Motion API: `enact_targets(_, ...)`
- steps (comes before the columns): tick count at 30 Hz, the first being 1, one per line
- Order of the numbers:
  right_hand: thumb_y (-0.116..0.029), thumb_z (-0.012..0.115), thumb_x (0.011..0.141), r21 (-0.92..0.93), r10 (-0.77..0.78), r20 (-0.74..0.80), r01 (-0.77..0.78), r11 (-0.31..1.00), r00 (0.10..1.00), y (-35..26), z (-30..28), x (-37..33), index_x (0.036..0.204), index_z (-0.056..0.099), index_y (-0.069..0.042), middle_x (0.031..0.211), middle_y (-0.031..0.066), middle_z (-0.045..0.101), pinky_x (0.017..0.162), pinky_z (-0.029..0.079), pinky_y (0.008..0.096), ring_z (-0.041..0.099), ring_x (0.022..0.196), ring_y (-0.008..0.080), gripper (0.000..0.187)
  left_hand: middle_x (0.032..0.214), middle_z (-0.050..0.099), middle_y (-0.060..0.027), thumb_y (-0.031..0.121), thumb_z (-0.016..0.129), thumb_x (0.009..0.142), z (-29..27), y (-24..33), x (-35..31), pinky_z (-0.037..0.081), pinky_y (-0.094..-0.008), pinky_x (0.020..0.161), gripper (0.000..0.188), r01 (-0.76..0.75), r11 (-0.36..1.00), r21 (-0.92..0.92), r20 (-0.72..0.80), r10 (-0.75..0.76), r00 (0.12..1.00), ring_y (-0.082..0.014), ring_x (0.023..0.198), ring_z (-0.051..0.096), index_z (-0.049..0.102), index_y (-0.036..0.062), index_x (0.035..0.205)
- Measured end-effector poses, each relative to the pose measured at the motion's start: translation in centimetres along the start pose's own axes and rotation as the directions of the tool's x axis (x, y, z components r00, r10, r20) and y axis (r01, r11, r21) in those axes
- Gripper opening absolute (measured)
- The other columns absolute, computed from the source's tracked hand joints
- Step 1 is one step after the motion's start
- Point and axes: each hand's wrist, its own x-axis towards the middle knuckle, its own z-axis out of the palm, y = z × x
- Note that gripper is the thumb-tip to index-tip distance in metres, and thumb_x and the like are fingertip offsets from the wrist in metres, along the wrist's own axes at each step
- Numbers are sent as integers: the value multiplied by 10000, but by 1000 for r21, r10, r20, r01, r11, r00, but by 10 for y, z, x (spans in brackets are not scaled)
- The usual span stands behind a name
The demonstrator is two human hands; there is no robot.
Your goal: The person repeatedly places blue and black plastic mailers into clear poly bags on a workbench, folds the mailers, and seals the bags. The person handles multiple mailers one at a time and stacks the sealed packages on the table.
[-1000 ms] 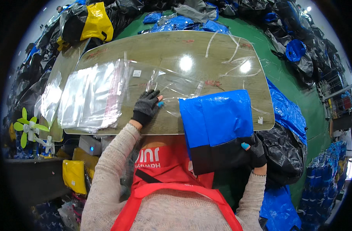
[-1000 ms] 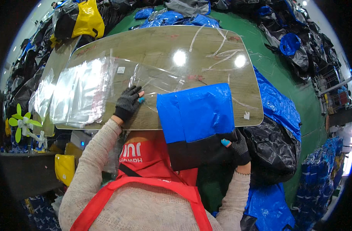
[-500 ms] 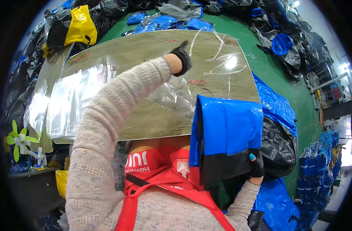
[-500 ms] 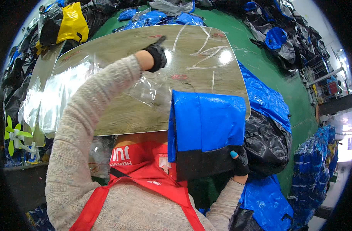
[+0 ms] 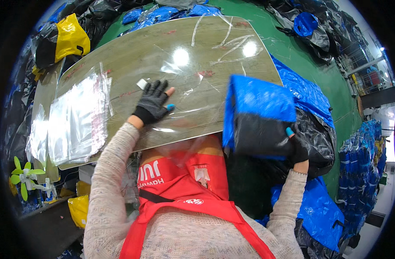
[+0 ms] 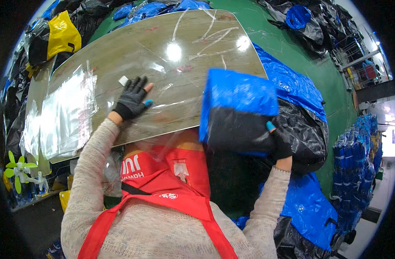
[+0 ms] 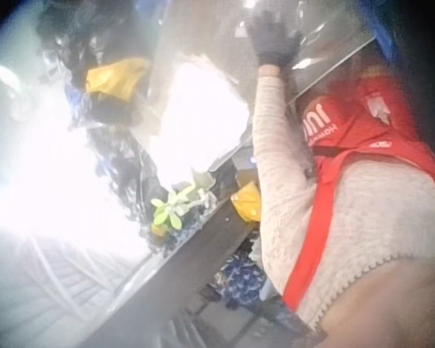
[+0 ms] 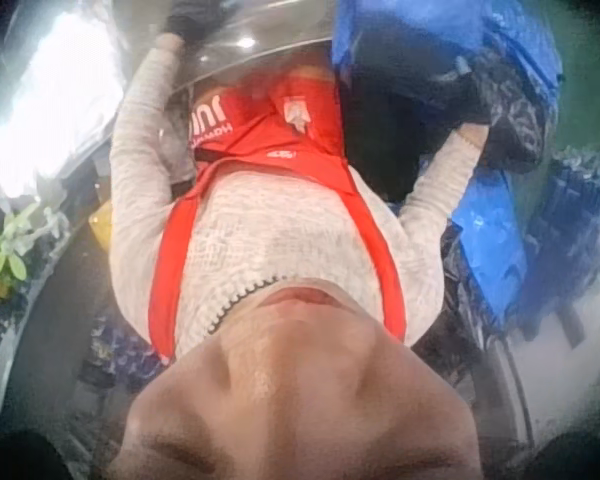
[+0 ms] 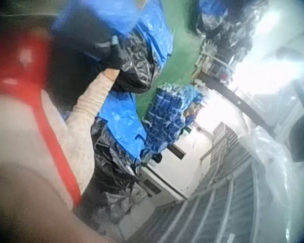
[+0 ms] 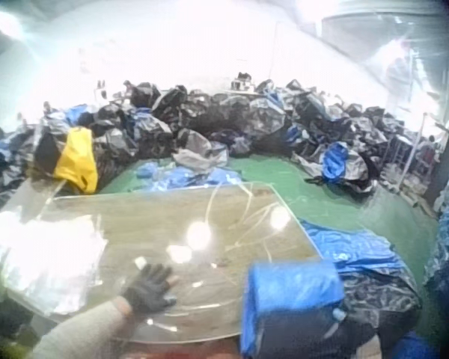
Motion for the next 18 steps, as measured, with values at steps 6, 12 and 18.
enact_targets(6,-227,713,855,123,68,-35,-63,990,997,-13,-10,-31,1371,490,-42,1285,100,571,930,469,337,546,1134,215,592,1351,499,-165,368,642,840,-2,33,-14,255,-541,1094,432,164,940,-299,-36,-183,983,-402,1319,384,592,76,1155)
enact_targets(12,-157,717,819,68,135,226,-154,986,965,-24,38,-61,1318,536,-33,1193,102,613,878,516,352,597,1043,210,545,1411,469,-132,352,656,824,19,71,-36,151,-549,1141,311,99,955,-278,-111,-134,985,-355,1367,342,584,62,909)
enact_targets(18,-155,718,812,-19,62,285,-59,998,956,-42,45,-63,1322,521,-14,1228,113,603,913,490,348,584,1075,210,564,1399,491,-113,282,642,835,18,63,-38,172,-534,1142,214,81,920,-384,-104,-130,986,-328,1352,378,604,74,865)
